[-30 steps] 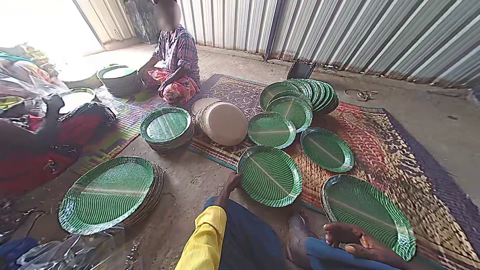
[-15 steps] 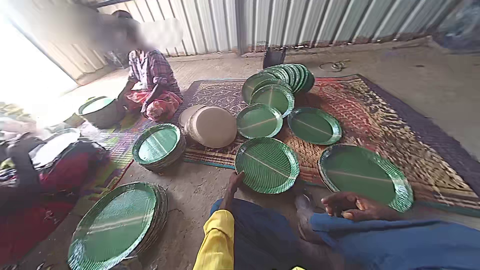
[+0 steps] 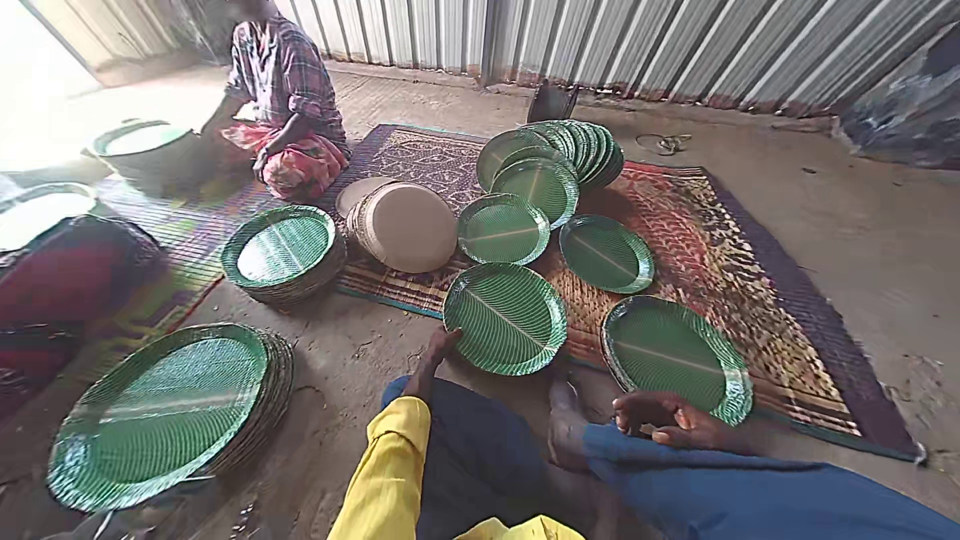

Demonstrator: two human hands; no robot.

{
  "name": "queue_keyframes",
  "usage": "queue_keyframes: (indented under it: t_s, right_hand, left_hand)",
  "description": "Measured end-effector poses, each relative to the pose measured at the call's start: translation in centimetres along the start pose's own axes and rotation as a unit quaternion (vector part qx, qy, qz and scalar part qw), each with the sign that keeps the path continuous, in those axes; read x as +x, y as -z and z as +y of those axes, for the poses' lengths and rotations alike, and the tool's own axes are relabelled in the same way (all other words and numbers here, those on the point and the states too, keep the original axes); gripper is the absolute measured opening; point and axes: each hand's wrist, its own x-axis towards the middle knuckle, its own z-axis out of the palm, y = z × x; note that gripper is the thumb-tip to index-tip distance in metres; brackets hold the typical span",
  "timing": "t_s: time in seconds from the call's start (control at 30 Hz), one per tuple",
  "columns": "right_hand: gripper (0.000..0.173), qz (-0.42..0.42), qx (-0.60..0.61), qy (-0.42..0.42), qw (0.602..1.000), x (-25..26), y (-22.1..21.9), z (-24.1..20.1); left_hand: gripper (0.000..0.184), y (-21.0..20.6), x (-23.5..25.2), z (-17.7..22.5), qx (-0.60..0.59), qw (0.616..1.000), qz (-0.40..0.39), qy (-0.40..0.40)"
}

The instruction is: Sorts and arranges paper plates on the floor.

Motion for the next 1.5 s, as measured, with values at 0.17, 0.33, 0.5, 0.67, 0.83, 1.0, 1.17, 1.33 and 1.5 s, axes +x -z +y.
queue_keyframes:
  t_s: [0.17, 0.33, 0.5, 0.67, 0.83, 1.0, 1.17, 1.33, 1.5]
  right_hand:
    - [0.047, -0.002, -0.014, 0.005, 1.0, 0.3, 0.0, 0.2]
    - [0.047, 0.005, -0.013, 0.003, 1.0, 0.5, -0.2, 0.0]
    - [0.048, 0.006, -0.011, 0.002, 1.0, 0.5, -0.1, 0.0]
    - [0.047, 0.006, -0.01, -0.005, 1.0, 0.5, -0.2, -0.2]
    - [0.047, 0.009, -0.011, -0.007, 1.0, 0.4, -0.1, -0.1]
    - [0.048, 0.01, -0.007, -0.014, 1.0, 0.3, -0.1, -0.1]
    - [0.048, 0.01, -0.003, -0.006, 1.0, 0.1, -0.4, -0.2]
    - [0.047, 0.012, -0.002, -0.018, 1.0, -0.2, -0.4, -0.2]
    - [0.044, 0.026, -0.005, -0.052, 0.998, -0.2, -1.1, -1.4]
  left_hand:
    - [0.054, 0.0, 0.3, -0.3, 0.006, 1.0, -0.005, -0.002]
    - [0.054, 0.1, 0.0, -0.2, 0.017, 1.0, -0.002, 0.015]
    - [0.049, 0.2, 0.1, -0.2, -0.019, 0.999, 0.008, 0.028]
    - [0.046, 0.2, 0.7, -0.3, -0.088, 0.995, 0.035, 0.005]
    - [0.043, 0.1, 0.3, 0.0, -0.184, 0.983, 0.026, -0.006]
    - [0.042, 0.2, 0.7, -0.2, -0.223, 0.975, -0.003, 0.009]
    - [0.044, -0.1, 0.7, -0.2, -0.21, 0.977, -0.003, 0.025]
    - [0.046, 0.2, -0.2, 0.3, -0.203, 0.979, -0.013, 0.029]
    - [0.042, 0.5, 0.2, 0.2, -0.173, 0.984, -0.035, 0.016]
